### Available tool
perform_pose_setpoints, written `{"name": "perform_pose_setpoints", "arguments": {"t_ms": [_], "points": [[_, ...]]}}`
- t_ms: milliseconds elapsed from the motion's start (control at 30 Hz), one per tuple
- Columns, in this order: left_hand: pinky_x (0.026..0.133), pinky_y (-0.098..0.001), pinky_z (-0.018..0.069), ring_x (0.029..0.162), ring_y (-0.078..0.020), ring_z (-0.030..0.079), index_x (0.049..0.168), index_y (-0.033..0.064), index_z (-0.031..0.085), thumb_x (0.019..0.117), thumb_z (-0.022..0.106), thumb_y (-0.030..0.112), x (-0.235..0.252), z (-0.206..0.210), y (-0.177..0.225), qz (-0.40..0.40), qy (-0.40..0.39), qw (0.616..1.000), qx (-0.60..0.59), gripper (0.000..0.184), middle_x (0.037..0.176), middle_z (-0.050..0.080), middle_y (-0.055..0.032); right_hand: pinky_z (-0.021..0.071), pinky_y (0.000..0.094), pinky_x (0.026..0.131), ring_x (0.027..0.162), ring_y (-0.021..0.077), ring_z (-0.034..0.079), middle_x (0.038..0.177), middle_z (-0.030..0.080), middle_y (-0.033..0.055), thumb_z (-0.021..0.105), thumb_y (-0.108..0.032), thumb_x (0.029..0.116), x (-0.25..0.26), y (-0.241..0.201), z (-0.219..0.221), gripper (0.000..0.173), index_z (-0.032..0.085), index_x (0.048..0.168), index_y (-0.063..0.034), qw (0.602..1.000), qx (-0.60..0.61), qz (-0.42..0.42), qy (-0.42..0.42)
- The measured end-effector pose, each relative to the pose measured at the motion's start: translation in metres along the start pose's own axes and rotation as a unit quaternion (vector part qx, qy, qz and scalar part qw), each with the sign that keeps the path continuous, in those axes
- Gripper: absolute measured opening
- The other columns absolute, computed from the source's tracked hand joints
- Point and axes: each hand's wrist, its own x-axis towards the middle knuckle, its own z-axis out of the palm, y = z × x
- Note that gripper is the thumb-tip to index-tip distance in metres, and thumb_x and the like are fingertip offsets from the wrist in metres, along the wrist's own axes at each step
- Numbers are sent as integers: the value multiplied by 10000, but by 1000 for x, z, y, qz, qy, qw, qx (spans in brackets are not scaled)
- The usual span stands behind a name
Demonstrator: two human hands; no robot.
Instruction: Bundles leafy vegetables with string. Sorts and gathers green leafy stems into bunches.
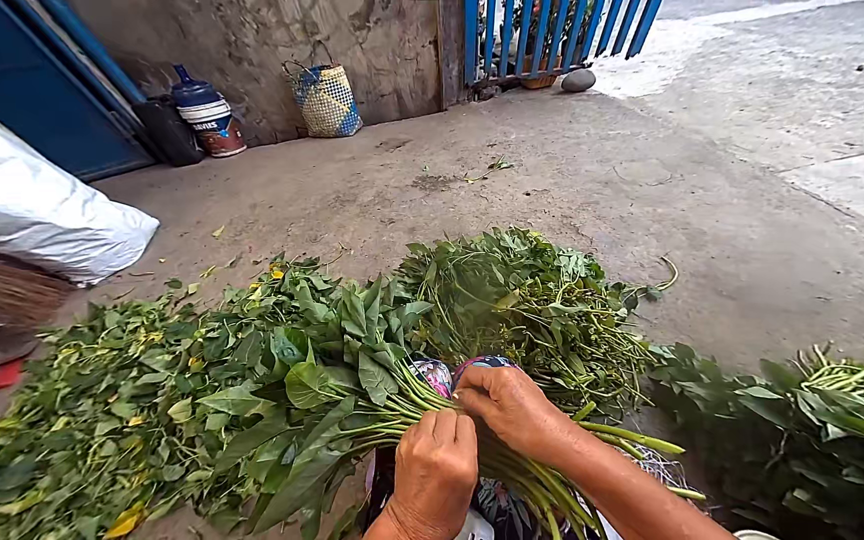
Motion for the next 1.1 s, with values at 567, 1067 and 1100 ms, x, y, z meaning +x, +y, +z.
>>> {"name": "perform_pose_setpoints", "arguments": {"t_ms": [567,1067,1100], "points": [[387,-260,494,410,-112,523,881,12,645,996,611,38,28,-34,-21,-537,-266,515,-613,123,559,532,-25,539,415,917,1034,215,651,1105,673,105,625,-145,915,-22,-10,-8,225,725,1091,-47,997,-26,-51,-44],[443,-266,540,471,-127,596,941,-4,677,994,619,58,8,-31,-19,-474,-241,552,-643,100,617,617,-55,443,366,786,913,165,562,933,580,58,567,-267,953,-26,-6,-7,237,669,863,-73,993,55,-71,-73],[445,-267,543,473,-129,599,942,-5,678,993,619,58,8,-31,-19,-469,-242,550,-647,100,619,620,-57,441,367,785,914,159,558,944,579,55,579,-268,947,-24,-7,-7,230,666,859,-74,992,66,-61,-85]]}}
